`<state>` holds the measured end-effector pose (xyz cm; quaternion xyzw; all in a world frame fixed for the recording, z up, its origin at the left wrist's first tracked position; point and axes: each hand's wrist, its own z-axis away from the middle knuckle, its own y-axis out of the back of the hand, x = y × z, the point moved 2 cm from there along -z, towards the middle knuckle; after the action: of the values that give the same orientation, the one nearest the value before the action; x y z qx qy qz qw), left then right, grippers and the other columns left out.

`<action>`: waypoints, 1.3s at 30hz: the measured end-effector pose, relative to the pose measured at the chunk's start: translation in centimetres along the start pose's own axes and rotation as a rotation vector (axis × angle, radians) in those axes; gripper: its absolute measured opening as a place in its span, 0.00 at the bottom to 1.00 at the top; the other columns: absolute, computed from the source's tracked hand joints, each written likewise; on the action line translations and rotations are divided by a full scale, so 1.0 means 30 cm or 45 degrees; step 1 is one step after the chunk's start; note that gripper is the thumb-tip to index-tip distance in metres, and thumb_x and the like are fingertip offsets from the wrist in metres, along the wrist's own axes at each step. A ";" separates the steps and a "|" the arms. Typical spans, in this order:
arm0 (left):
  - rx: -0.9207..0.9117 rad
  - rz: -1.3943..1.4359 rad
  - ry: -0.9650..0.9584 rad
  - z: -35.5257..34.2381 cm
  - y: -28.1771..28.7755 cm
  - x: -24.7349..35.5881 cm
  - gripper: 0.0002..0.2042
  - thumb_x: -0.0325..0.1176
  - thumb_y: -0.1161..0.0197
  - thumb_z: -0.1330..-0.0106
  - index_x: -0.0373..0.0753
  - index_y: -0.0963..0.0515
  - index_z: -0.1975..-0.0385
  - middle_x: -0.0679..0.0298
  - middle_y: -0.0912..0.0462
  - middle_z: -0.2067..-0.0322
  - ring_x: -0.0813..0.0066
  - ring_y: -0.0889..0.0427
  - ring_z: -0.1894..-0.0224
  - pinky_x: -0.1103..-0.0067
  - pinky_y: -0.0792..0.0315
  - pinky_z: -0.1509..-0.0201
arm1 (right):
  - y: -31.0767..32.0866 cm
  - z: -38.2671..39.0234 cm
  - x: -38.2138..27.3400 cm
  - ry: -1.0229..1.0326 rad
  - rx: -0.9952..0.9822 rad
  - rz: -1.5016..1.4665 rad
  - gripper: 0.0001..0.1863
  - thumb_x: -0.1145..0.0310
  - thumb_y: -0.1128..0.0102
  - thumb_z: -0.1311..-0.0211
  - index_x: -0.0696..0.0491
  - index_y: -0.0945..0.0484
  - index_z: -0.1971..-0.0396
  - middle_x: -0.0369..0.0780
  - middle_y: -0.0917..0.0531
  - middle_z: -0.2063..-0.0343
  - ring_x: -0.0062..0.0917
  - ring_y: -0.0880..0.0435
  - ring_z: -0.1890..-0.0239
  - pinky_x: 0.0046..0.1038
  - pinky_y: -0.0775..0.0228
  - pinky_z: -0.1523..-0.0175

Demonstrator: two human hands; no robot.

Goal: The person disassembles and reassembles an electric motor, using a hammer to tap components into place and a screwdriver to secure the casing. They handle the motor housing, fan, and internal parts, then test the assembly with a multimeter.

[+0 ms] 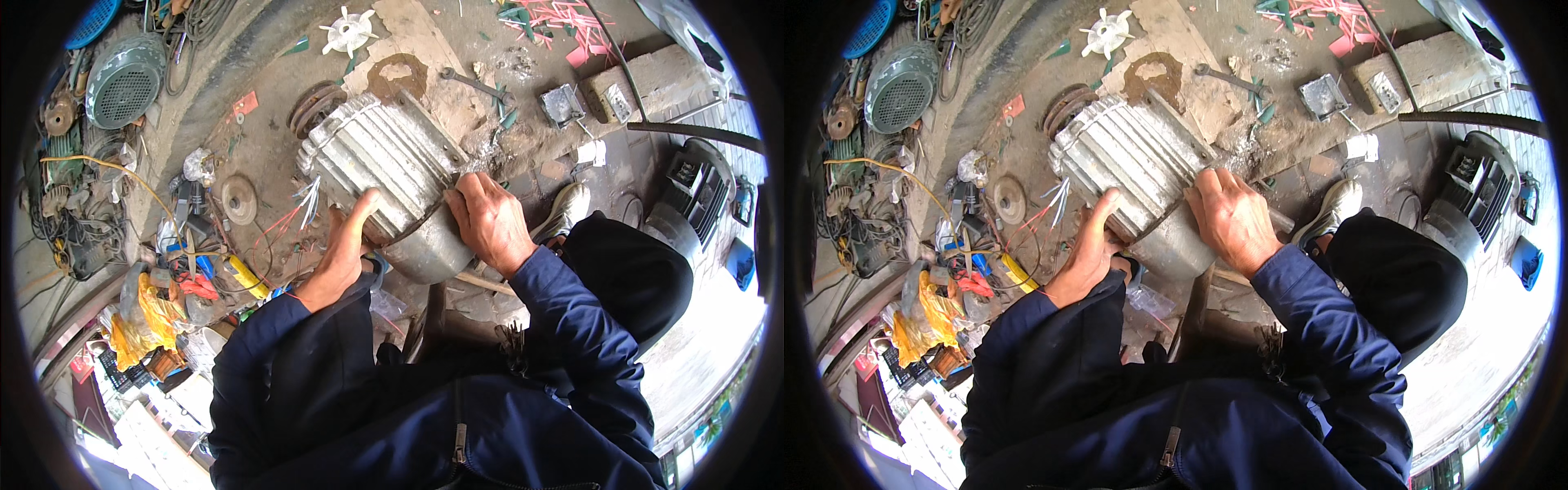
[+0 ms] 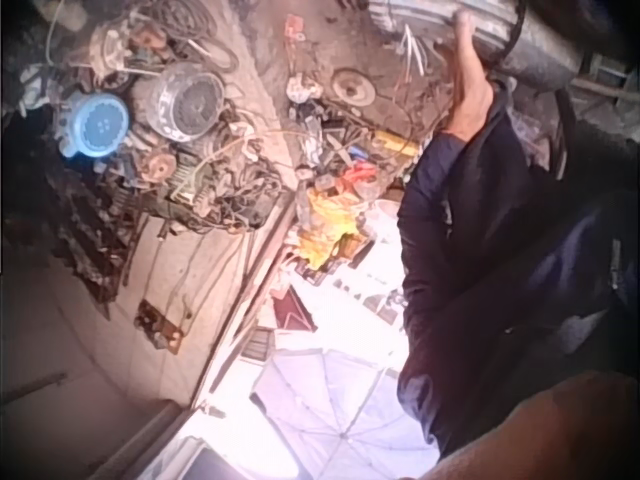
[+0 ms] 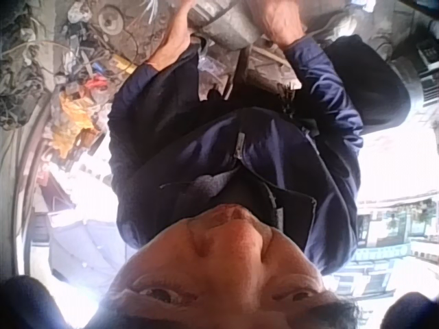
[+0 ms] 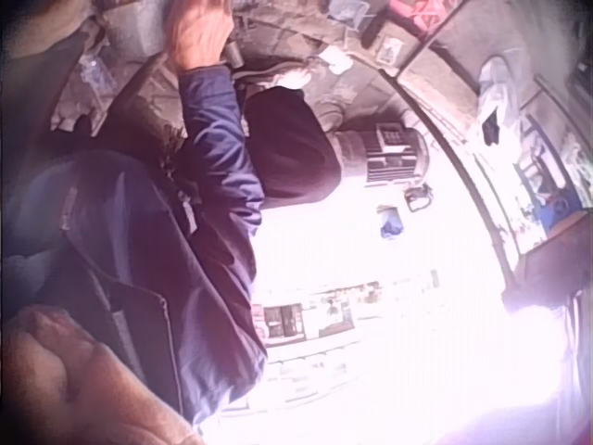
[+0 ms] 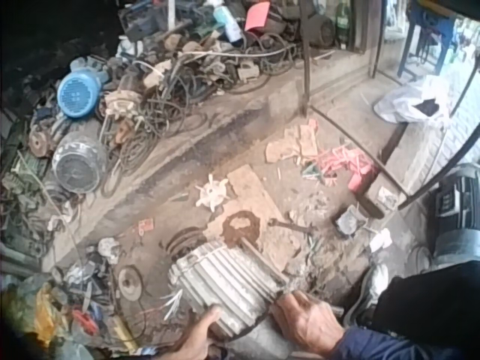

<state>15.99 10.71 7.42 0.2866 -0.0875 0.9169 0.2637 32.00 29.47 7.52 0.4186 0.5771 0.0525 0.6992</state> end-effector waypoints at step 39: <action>0.026 0.030 -0.075 0.006 -0.015 -0.002 0.42 0.53 0.29 0.33 0.42 0.43 0.27 0.54 0.33 0.31 0.58 0.29 0.32 0.56 0.26 0.35 | 0.028 0.015 0.010 -0.331 -0.001 -0.463 0.07 0.75 0.32 0.36 0.59 0.15 0.59 0.48 0.14 0.64 0.41 0.13 0.62 0.35 0.21 0.55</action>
<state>16.36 11.00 7.53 0.3149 -0.0892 0.9120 0.2472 32.83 29.92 7.84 0.3105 0.5482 -0.1288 0.7659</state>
